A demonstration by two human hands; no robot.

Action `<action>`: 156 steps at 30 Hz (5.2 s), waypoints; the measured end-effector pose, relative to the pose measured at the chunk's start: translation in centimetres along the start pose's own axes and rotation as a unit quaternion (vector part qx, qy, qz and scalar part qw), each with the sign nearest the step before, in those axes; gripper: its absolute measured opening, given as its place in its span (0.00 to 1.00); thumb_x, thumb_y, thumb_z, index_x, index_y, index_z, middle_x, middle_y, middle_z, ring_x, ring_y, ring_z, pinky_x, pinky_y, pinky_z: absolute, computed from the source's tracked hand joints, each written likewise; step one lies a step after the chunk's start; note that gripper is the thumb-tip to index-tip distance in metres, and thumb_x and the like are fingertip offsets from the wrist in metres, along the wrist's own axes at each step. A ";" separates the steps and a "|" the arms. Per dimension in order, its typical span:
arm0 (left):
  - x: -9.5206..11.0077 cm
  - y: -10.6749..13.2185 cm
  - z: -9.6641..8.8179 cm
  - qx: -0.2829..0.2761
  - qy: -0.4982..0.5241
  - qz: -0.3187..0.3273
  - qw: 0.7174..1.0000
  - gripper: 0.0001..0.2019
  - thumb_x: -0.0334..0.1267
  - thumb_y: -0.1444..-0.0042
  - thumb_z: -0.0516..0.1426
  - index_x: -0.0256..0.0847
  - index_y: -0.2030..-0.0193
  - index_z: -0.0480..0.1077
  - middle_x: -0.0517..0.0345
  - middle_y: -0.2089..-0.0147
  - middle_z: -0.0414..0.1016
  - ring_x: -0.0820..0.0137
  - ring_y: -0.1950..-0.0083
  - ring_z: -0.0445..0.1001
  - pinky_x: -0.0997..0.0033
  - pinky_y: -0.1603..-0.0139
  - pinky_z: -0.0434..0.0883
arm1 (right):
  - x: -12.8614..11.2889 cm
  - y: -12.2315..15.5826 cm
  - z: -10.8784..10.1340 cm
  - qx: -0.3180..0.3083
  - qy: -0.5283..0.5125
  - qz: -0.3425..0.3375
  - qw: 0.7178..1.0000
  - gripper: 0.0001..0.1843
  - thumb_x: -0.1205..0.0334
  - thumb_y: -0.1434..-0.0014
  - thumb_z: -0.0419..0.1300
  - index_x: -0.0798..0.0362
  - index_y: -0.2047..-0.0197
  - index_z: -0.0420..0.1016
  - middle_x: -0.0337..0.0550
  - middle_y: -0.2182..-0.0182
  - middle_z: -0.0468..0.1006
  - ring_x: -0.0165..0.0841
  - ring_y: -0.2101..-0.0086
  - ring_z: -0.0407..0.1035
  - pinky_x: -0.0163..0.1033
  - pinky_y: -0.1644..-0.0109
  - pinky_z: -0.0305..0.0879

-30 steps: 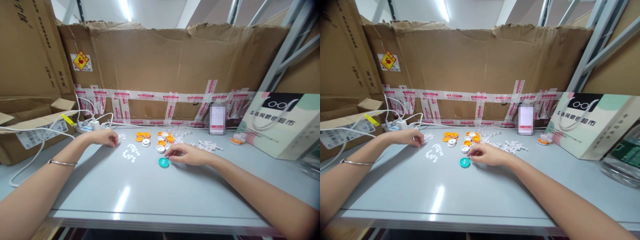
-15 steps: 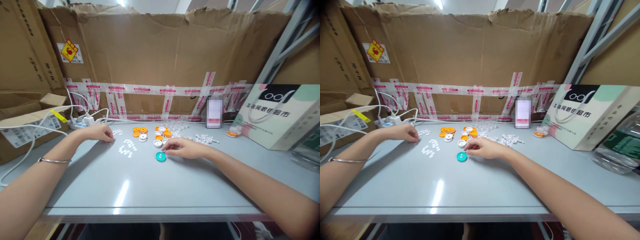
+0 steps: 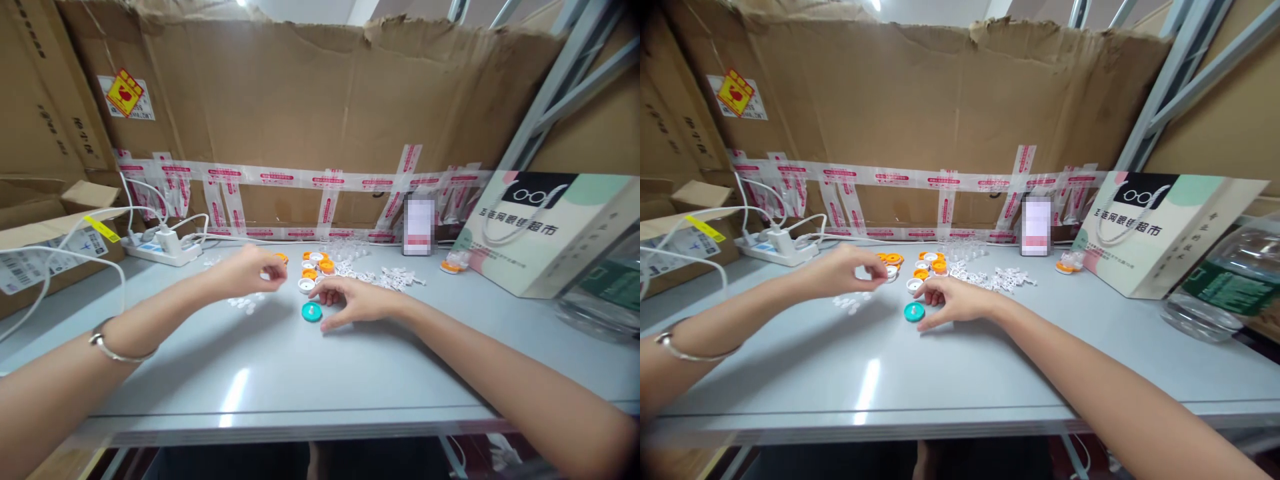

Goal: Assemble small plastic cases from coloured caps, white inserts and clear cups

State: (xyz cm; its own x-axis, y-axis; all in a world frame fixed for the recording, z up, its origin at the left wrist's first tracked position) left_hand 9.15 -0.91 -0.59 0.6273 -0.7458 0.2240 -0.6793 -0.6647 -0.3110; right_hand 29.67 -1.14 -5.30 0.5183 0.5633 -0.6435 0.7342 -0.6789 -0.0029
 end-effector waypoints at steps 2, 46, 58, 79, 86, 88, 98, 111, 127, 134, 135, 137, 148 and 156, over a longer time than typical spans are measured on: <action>1.8 -1.1 1.5 -0.026 0.000 0.035 0.999 0.06 0.32 0.52 0.55 0.38 0.72 0.73 0.61 0.72 0.76 0.76 0.71 0.71 0.79 0.67 0.65 | -0.1 -0.1 0.3 0.026 0.016 -0.012 0.999 0.25 0.53 0.57 0.66 0.52 0.55 0.70 0.39 0.67 0.68 0.30 0.66 0.62 0.35 0.62 0.61; 0.9 -0.2 4.9 0.066 0.045 0.031 0.996 0.07 0.36 0.44 0.53 0.40 0.62 0.70 0.57 0.62 0.75 0.70 0.60 0.72 0.72 0.58 0.67 | 1.4 -1.4 1.4 0.169 0.032 -0.001 0.985 0.16 0.56 0.52 0.62 0.54 0.61 0.74 0.38 0.74 0.65 0.27 0.73 0.60 0.33 0.69 0.59; 0.7 0.2 6.0 0.103 0.066 0.025 0.992 0.12 0.35 0.43 0.53 0.44 0.52 0.70 0.55 0.57 0.74 0.68 0.56 0.71 0.70 0.55 0.67 | 1.6 -1.6 1.5 0.169 0.018 0.002 0.985 0.17 0.57 0.53 0.63 0.55 0.60 0.74 0.37 0.74 0.65 0.26 0.74 0.60 0.32 0.70 0.59; 0.8 0.5 6.8 0.060 0.018 0.050 0.997 0.13 0.33 0.42 0.52 0.45 0.52 0.70 0.55 0.57 0.73 0.67 0.56 0.69 0.68 0.55 0.65 | 1.4 -1.7 1.5 0.160 0.007 0.015 0.987 0.17 0.58 0.53 0.62 0.56 0.59 0.74 0.37 0.74 0.65 0.26 0.74 0.60 0.32 0.70 0.59; 0.9 0.5 6.7 0.056 -0.007 0.058 0.997 0.12 0.34 0.41 0.51 0.44 0.53 0.71 0.55 0.57 0.73 0.67 0.57 0.69 0.69 0.56 0.65 | 1.6 -1.8 1.6 0.159 0.006 0.010 0.987 0.16 0.58 0.52 0.62 0.55 0.59 0.74 0.37 0.75 0.65 0.26 0.74 0.60 0.32 0.71 0.59; 0.8 0.6 6.7 0.055 -0.011 0.057 0.997 0.12 0.34 0.41 0.50 0.45 0.53 0.71 0.55 0.57 0.73 0.67 0.57 0.69 0.68 0.56 0.65 | 1.6 -1.8 1.6 0.159 0.006 0.010 0.987 0.16 0.58 0.52 0.62 0.55 0.59 0.74 0.37 0.74 0.65 0.26 0.74 0.60 0.32 0.70 0.59; 0.9 0.7 6.3 0.058 0.014 0.035 0.998 0.12 0.33 0.42 0.51 0.43 0.53 0.71 0.56 0.58 0.73 0.68 0.56 0.69 0.69 0.55 0.65 | 1.6 -1.7 1.5 0.167 0.016 0.008 0.986 0.17 0.58 0.53 0.62 0.56 0.59 0.74 0.37 0.74 0.65 0.26 0.74 0.60 0.32 0.70 0.59; 1.2 1.4 5.8 0.051 0.075 0.025 0.996 0.13 0.31 0.43 0.52 0.44 0.53 0.71 0.58 0.58 0.75 0.70 0.57 0.72 0.72 0.55 0.68 | 1.1 -1.2 0.8 0.191 0.007 -0.002 0.982 0.20 0.58 0.54 0.64 0.56 0.58 0.72 0.39 0.71 0.68 0.27 0.73 0.64 0.33 0.69 0.64; 1.3 1.6 6.1 0.022 0.082 0.048 0.995 0.15 0.33 0.41 0.50 0.45 0.49 0.68 0.55 0.54 0.74 0.69 0.55 0.71 0.71 0.53 0.67 | 0.8 -0.7 0.3 0.140 -0.027 -0.037 0.989 0.12 0.59 0.49 0.61 0.54 0.62 0.75 0.42 0.64 0.78 0.32 0.63 0.71 0.40 0.54 0.67; 1.3 1.6 6.1 0.017 0.087 0.051 0.995 0.15 0.34 0.41 0.49 0.45 0.48 0.67 0.54 0.55 0.71 0.69 0.55 0.70 0.70 0.54 0.67 | 0.8 -0.9 0.5 0.151 0.006 -0.064 0.986 0.09 0.62 0.48 0.60 0.54 0.63 0.76 0.42 0.64 0.79 0.32 0.64 0.71 0.39 0.55 0.67; 1.3 1.7 6.1 0.015 0.086 0.051 0.995 0.15 0.34 0.41 0.49 0.45 0.48 0.67 0.53 0.55 0.71 0.69 0.56 0.70 0.70 0.54 0.67 | 0.9 -0.9 0.6 0.152 0.008 -0.066 0.986 0.09 0.62 0.48 0.60 0.54 0.63 0.76 0.42 0.65 0.79 0.32 0.64 0.71 0.39 0.55 0.67; 1.3 1.7 6.1 0.009 0.082 0.050 0.995 0.15 0.34 0.40 0.49 0.45 0.48 0.67 0.53 0.55 0.70 0.69 0.56 0.69 0.70 0.54 0.66 | 0.9 -1.0 0.6 0.156 0.012 -0.072 0.985 0.09 0.62 0.48 0.60 0.55 0.63 0.76 0.43 0.65 0.79 0.32 0.64 0.71 0.39 0.55 0.67; 1.3 1.7 6.2 -0.002 0.076 0.044 0.996 0.15 0.34 0.40 0.49 0.45 0.47 0.66 0.52 0.56 0.69 0.68 0.55 0.69 0.69 0.54 0.66 | 0.9 -1.0 0.7 0.160 0.036 -0.084 0.983 0.09 0.62 0.47 0.60 0.53 0.62 0.76 0.42 0.64 0.79 0.32 0.63 0.72 0.38 0.55 0.66; 1.3 1.8 6.2 -0.001 0.078 0.047 0.996 0.16 0.35 0.40 0.49 0.46 0.46 0.66 0.52 0.56 0.69 0.68 0.56 0.69 0.68 0.54 0.67 | 0.6 -1.0 0.6 0.156 0.062 -0.098 0.981 0.07 0.63 0.47 0.59 0.54 0.63 0.76 0.44 0.65 0.79 0.33 0.64 0.72 0.39 0.56 0.66</action>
State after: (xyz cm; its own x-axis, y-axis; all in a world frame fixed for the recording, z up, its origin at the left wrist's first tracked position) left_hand 11.09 -2.79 -6.59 0.4948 -0.8018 0.3351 -0.7326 -0.5923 -0.3355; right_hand 28.96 -0.42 -6.18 0.4435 0.7372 -0.5098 0.6651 -0.6520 -0.3641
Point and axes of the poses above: each hand's wrist, its own y-axis away from the middle knuckle, its own z-axis out of the palm, x = y × z, the point moved 3 cm from there along -y, towards the middle knuckle
